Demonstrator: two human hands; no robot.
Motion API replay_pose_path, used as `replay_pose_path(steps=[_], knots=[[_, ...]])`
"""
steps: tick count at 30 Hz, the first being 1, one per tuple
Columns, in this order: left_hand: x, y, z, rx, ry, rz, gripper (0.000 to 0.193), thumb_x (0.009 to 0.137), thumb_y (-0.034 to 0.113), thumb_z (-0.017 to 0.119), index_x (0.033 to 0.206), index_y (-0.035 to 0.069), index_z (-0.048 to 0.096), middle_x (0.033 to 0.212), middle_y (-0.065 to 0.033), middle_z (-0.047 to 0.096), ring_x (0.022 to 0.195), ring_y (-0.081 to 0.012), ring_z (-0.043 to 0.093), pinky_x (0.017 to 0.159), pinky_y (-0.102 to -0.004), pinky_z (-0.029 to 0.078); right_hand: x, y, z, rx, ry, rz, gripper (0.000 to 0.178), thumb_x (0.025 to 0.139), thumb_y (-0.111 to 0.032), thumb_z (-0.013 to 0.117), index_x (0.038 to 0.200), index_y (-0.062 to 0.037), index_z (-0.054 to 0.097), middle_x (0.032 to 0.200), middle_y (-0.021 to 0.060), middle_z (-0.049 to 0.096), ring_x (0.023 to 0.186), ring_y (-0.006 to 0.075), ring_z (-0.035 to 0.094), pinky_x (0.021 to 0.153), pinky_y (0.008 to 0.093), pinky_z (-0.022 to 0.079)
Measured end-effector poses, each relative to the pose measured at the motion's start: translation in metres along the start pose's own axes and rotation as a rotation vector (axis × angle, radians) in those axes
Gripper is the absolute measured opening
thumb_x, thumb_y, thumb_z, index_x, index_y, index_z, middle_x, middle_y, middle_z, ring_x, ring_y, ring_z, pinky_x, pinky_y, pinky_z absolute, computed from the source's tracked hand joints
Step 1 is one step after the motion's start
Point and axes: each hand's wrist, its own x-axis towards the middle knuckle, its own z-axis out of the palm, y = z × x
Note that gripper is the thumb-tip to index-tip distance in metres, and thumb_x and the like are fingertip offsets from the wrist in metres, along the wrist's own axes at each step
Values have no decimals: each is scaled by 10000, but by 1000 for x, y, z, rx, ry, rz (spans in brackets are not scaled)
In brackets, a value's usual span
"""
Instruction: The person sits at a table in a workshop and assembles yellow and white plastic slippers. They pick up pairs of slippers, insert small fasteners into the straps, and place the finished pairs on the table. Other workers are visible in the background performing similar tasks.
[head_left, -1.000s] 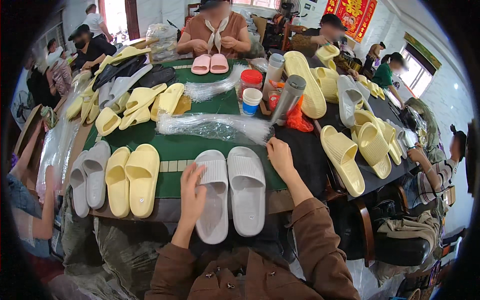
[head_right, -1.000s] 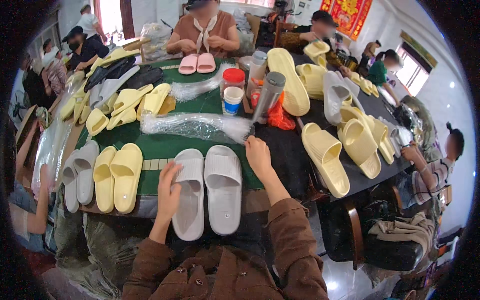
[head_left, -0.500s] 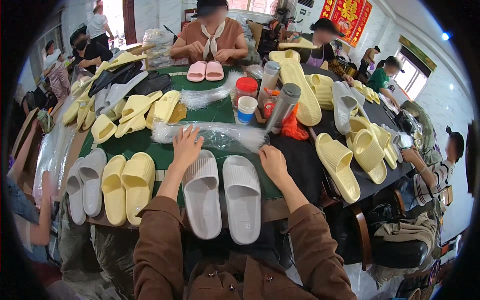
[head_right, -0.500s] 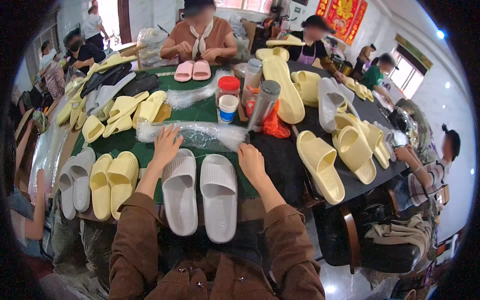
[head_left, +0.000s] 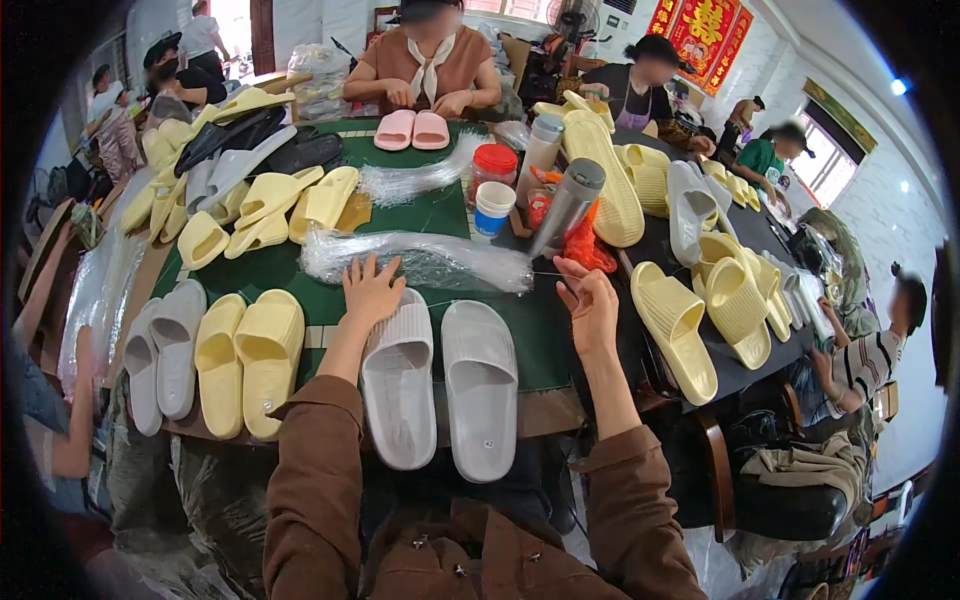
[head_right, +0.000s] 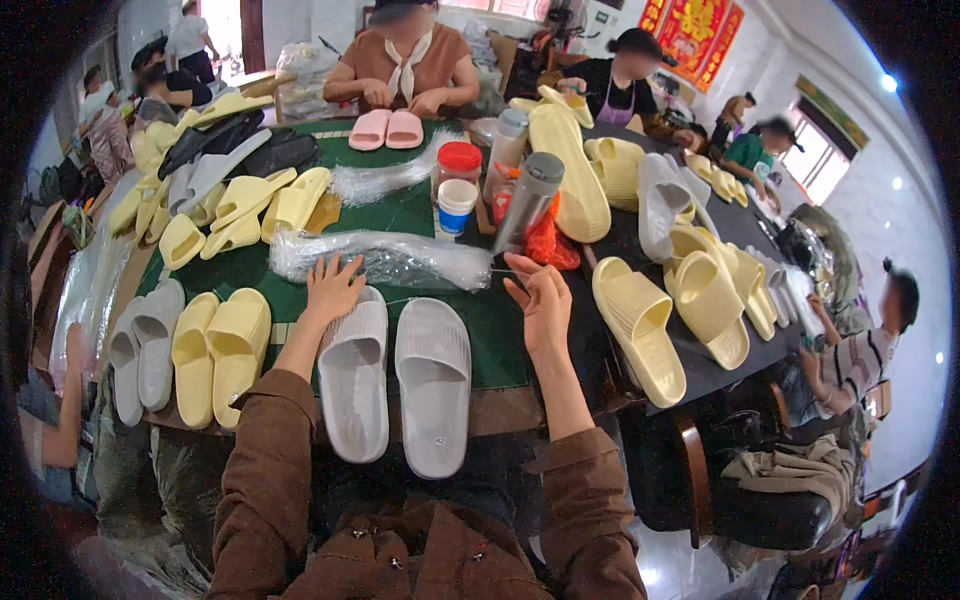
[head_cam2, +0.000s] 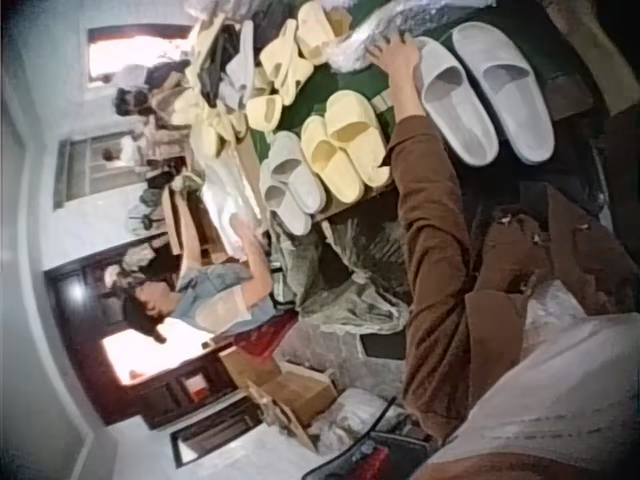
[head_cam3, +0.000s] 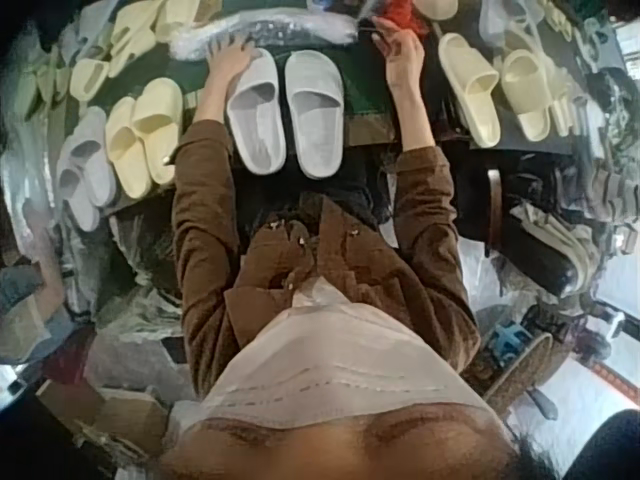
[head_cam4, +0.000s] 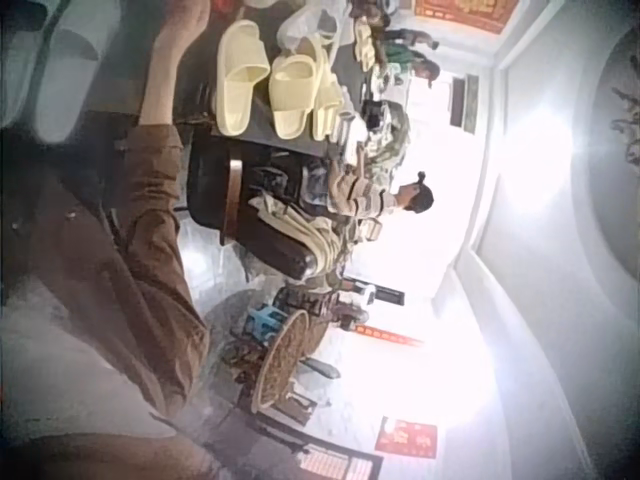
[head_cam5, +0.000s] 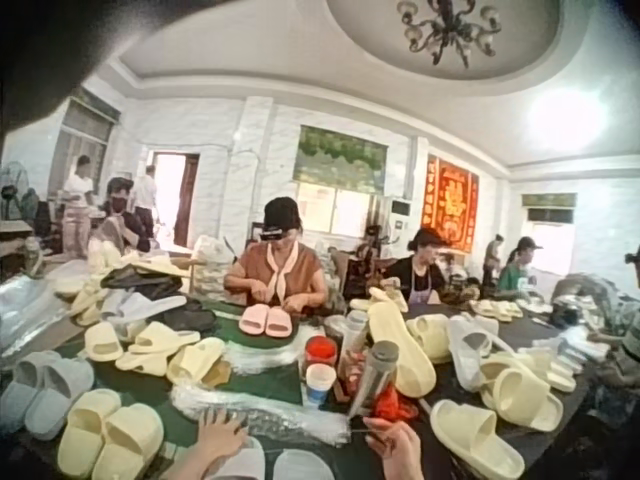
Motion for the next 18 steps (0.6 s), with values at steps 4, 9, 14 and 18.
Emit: replay_pose_path(steps=[4,9,14,18], knots=[[3,-3,3,12,28,-26,557,925,509,404,1442,303,407,1549,-194,221,1420,-407,196,1147,-541,117,-3,9,-2,68,31,40,150,891,-35,479,744,-41,505,942,118,629,932,240,633,776,342,568],[3,-1,5,-34,49,-44,562,923,466,382,1433,237,438,1545,-201,228,1428,-390,184,1156,-521,98,20,-9,-50,81,270,-198,103,880,-58,506,809,8,539,792,82,587,666,149,558,631,268,501],[-1,-1,8,-25,61,-53,569,930,453,374,1442,211,426,1541,-203,241,1426,-382,192,1156,-513,102,11,-57,-47,64,503,-386,100,928,-123,505,864,-48,521,852,72,580,722,139,570,621,238,436],[-1,0,8,-38,88,-48,556,928,446,392,1425,203,444,1534,-203,251,1418,-382,208,1153,-516,113,-23,-91,-16,-136,365,-570,121,947,-143,497,855,-64,489,878,72,588,726,142,575,614,233,413]])
